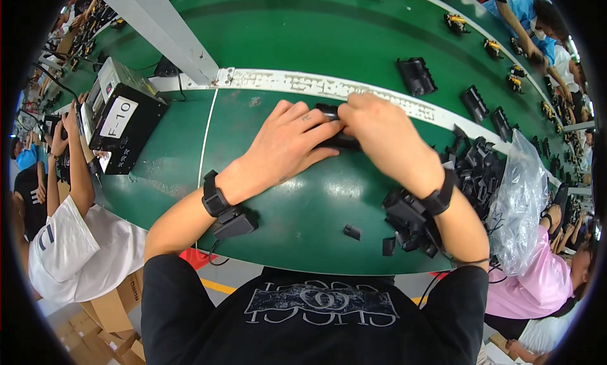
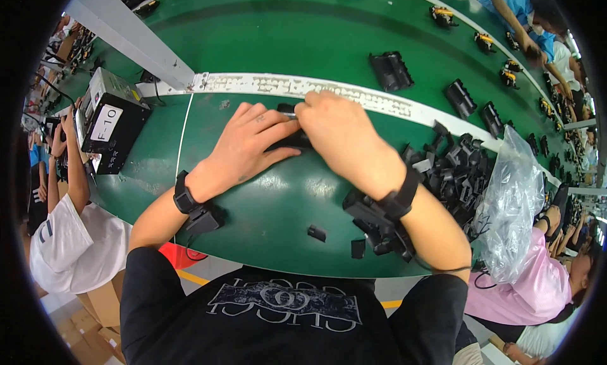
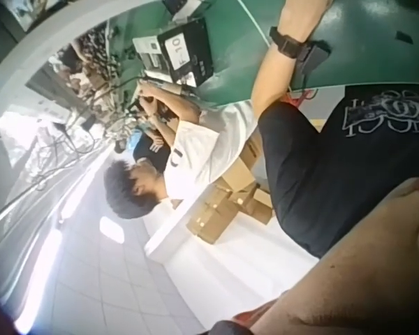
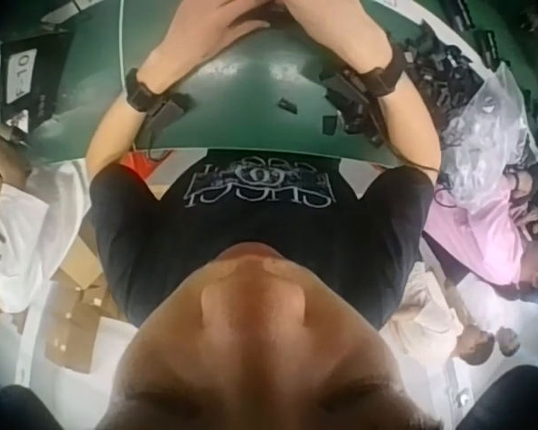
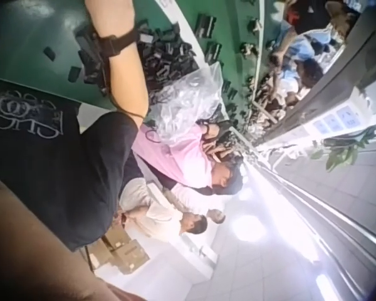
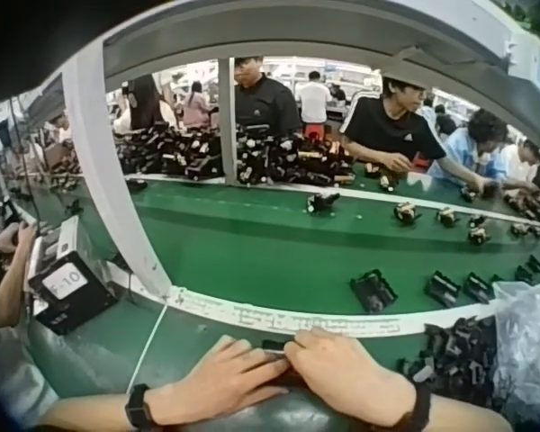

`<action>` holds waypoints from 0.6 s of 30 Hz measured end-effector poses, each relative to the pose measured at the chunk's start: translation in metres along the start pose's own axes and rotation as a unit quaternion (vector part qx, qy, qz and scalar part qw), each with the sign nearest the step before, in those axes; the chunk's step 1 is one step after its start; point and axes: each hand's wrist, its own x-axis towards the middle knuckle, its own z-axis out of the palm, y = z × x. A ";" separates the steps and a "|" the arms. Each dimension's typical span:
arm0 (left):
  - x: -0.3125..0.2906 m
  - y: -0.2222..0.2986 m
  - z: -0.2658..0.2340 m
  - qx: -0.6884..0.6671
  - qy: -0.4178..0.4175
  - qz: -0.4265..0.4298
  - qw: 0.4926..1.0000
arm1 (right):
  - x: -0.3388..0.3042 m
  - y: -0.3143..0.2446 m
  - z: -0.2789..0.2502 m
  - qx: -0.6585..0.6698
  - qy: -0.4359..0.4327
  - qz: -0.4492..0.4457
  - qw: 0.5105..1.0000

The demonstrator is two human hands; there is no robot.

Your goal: Assembling small black plastic electronic components on a production line.

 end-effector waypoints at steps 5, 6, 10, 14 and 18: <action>0.000 0.003 0.002 0.078 0.007 0.032 0.996 | -0.003 0.001 0.002 -0.032 0.021 -0.008 0.999; 0.000 0.003 0.003 0.086 0.012 0.037 0.996 | -0.004 -0.001 0.003 -0.051 0.040 -0.006 0.998; -0.001 0.006 0.007 0.091 -0.001 0.016 0.996 | -0.013 0.007 0.003 -0.038 0.031 0.027 0.998; 0.002 0.007 0.006 0.096 0.011 0.036 0.995 | -0.007 0.007 0.001 -0.056 -0.008 0.022 0.998; 0.002 0.001 0.003 0.063 0.026 0.045 0.997 | -0.002 0.001 0.000 -0.036 0.012 0.015 0.999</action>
